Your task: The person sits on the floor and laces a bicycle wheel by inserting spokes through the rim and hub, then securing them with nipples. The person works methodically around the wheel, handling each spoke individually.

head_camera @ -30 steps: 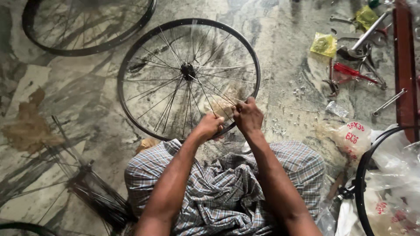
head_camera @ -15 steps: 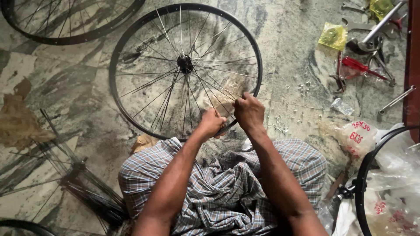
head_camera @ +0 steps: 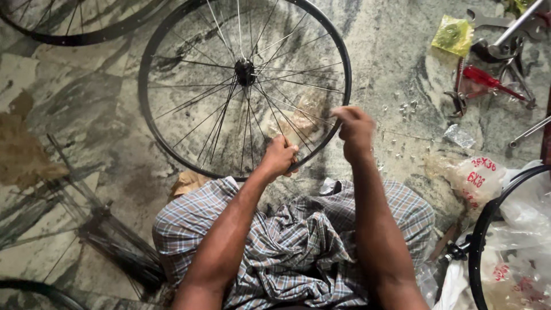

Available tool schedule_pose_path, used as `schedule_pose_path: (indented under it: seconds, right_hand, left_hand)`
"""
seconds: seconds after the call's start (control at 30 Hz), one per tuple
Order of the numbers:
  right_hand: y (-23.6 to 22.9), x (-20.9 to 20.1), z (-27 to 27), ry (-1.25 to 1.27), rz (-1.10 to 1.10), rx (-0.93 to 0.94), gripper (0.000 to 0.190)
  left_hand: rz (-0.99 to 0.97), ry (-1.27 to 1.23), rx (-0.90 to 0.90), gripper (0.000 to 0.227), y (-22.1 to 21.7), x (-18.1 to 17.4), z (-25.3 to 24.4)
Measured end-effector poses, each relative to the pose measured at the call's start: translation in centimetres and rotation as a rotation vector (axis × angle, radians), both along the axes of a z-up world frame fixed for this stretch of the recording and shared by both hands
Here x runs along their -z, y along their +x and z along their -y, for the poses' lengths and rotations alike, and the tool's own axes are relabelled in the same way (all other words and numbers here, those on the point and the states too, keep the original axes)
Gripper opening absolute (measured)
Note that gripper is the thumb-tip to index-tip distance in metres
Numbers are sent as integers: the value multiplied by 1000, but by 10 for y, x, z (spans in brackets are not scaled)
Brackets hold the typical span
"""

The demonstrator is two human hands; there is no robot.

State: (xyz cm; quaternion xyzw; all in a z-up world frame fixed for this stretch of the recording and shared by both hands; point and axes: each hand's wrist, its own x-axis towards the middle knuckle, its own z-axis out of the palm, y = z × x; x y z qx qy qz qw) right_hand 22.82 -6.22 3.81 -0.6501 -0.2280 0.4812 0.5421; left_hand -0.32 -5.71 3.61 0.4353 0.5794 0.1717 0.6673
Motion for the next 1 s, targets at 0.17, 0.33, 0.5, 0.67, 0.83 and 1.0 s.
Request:
schedule_pose_path:
  seconds: [0.17,0.33,0.5,0.67,0.83,1.0]
  right_hand:
    - [25,-3,55,178,-734,396,16]
    - [-27,2,99,135,-697,290,23]
    - [-59,7,80,70,-477,233,21]
    - [-79,25,83,66,-302,179,15]
    - [-79,28,86,114,-221,157,14]
    - [-86,25,85,190,-146,76,11]
  left_hand:
    - [143,-27,17,19,2,2,-5]
    - [164,19,-37,17,13,4,-13]
    - [123,13,-57,17,13,5,-20]
    - [114,40,-33,16,10,4,-21]
    - [239,-15,-56,13,8,-1,-23]
    - [262,9,-46,15,8,-2,-23]
